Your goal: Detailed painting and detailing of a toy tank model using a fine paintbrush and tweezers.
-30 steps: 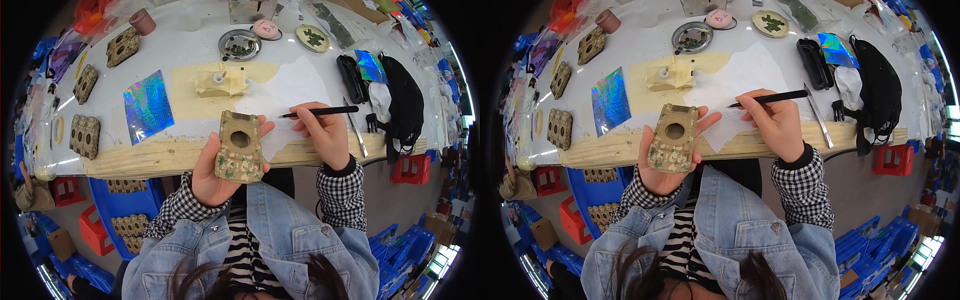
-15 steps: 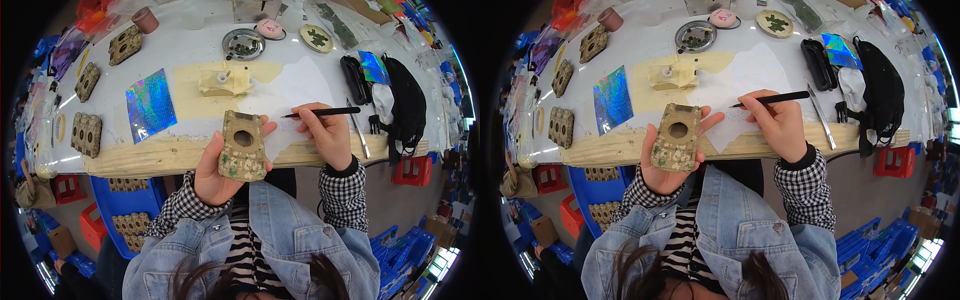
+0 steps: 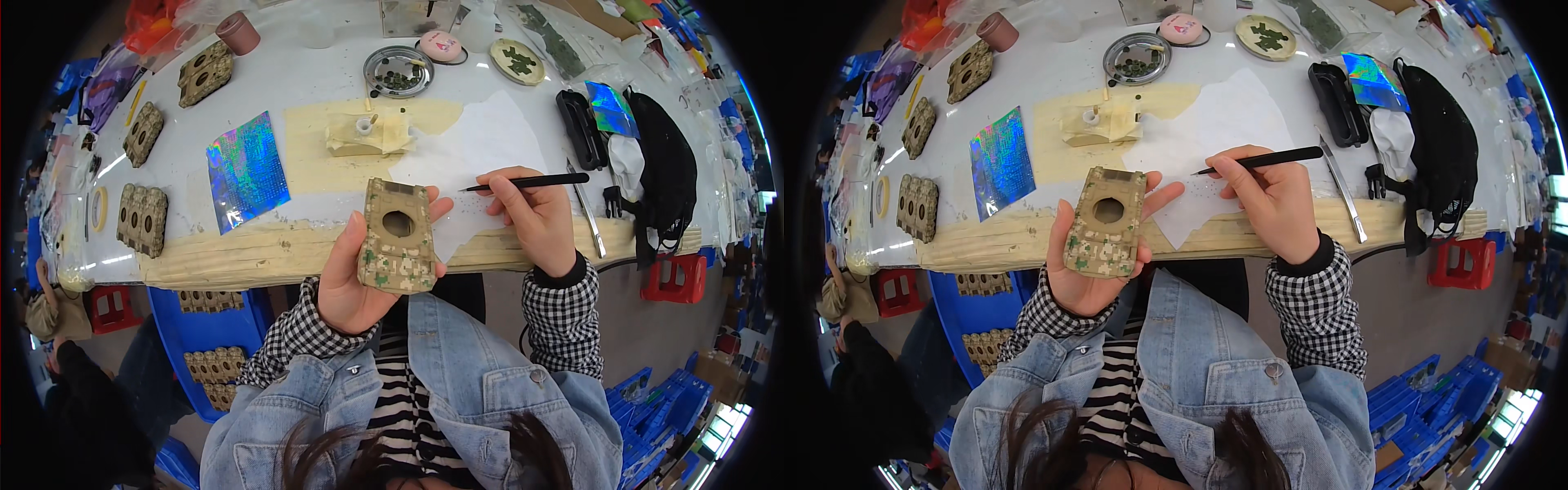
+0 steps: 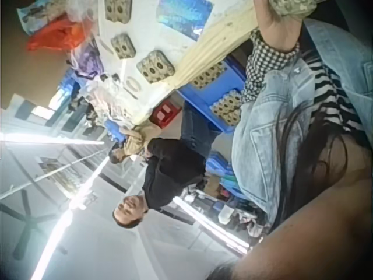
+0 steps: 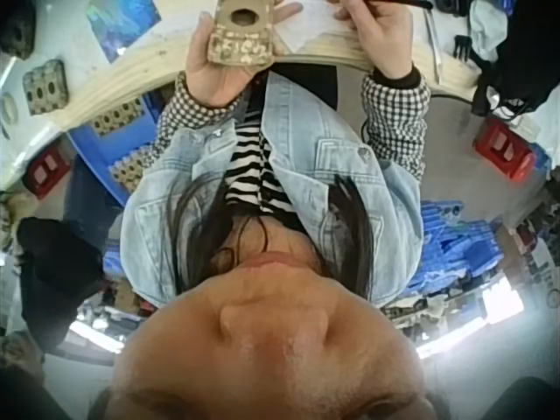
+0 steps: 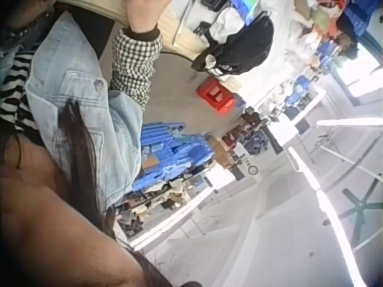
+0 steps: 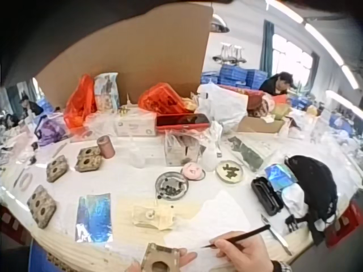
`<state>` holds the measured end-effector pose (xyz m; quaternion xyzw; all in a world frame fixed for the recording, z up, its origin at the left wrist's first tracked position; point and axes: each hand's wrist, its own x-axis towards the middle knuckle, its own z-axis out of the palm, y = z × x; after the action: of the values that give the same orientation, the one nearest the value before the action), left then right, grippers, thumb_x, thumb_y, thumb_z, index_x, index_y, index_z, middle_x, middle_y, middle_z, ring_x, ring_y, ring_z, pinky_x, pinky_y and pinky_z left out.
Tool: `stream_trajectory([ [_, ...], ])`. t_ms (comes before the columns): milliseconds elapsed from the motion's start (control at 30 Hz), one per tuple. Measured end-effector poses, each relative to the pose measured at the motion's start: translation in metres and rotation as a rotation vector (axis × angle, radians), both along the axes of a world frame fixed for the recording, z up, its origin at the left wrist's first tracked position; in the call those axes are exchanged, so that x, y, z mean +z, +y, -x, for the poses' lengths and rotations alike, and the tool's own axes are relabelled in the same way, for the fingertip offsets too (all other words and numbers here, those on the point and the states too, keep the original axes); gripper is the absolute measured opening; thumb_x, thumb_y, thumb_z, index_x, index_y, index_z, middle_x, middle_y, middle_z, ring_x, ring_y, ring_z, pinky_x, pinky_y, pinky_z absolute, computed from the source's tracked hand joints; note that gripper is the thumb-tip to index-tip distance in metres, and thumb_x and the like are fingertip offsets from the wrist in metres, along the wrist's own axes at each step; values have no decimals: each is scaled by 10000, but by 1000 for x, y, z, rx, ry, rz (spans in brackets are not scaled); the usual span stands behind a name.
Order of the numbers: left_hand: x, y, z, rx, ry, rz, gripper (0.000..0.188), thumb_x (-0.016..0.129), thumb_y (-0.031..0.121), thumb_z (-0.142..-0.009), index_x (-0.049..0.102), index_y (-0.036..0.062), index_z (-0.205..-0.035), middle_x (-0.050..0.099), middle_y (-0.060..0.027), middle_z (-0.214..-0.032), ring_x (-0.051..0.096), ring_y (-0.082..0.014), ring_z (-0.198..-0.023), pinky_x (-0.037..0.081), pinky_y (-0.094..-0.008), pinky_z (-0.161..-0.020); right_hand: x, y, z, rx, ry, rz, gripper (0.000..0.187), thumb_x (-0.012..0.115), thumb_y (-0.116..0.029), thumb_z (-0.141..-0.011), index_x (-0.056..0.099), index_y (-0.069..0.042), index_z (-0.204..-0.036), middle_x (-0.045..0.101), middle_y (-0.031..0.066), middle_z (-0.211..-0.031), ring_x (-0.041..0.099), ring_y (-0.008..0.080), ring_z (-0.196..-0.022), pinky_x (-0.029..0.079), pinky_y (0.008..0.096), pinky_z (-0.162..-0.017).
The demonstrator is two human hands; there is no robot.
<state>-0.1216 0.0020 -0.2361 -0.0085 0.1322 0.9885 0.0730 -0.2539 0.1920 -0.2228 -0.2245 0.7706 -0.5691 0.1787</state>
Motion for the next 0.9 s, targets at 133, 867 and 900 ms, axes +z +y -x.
stream_trajectory([
  [133, 0, 0, 0, -3, 3, -4, 598, 295, 433, -1005, 188, 72, -1470, 203, -167, -1520, 142, -316, -1427, 471, -495, -955, 0, 0, 0, -3, -1, 15, 224, 562, -187, -950, 666, 7, -994, 662, 31, -826, 544, 45, -661, 389, 176, -547],
  [867, 0, 0, -1, 12, 22, -12, 609, 304, 434, -1002, 185, 58, -1466, 193, -178, -1518, 129, -325, -1428, 475, -497, -956, 0, 2, -1, 1, -11, 25, 238, 555, -196, -954, 656, 17, -981, 649, 29, -807, 557, 57, -678, 406, 186, -572],
  [900, 0, 0, -1, 7, 30, -11, 610, 305, 435, -1002, 184, 59, -1467, 192, -177, -1519, 127, -322, -1429, 474, -497, -957, 1, 2, -1, 0, -15, 22, 238, 555, -196, -954, 656, 17, -978, 647, 28, -803, 558, 58, -679, 407, 187, -575],
])
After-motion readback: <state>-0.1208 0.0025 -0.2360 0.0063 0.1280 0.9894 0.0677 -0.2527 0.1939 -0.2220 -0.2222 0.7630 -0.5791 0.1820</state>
